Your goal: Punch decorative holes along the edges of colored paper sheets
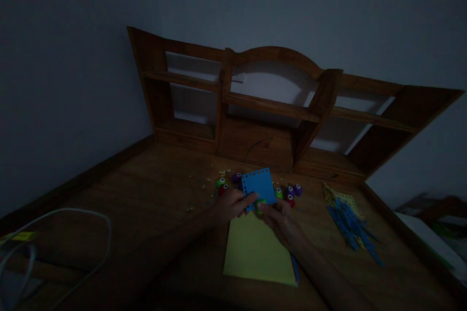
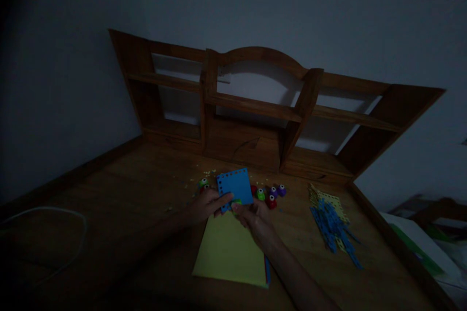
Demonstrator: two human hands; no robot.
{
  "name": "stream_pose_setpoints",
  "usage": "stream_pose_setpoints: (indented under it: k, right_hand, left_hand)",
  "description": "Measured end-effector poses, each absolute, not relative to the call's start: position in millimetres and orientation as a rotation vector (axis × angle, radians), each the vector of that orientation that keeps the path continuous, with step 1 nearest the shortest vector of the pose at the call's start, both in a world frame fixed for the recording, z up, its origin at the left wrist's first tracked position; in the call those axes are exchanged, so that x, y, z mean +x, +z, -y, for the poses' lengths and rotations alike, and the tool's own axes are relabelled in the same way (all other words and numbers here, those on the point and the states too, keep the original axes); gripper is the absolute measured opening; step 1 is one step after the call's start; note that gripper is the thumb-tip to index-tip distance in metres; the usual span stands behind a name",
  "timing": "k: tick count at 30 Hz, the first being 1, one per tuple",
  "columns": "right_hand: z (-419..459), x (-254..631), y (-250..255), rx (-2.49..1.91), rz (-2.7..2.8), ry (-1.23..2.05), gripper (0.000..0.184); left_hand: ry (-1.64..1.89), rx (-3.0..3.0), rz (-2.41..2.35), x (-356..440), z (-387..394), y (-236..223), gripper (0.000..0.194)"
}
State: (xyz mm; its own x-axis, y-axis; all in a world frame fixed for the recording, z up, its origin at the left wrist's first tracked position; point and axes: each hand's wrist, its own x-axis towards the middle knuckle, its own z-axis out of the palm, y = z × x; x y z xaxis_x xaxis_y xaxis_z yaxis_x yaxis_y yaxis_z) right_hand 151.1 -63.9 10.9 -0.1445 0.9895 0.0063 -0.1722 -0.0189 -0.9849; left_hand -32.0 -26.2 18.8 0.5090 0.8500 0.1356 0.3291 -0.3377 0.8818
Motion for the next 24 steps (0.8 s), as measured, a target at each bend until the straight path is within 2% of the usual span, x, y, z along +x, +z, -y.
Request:
stream_pose_setpoints:
  k: [24]
  right_hand:
    - [62.6,154.6,10.5,-1.058,1.37,1.305,0.023]
  left_hand:
    - [0.955,2.043,-0.882,-29.7,23.7,17.8,0.035]
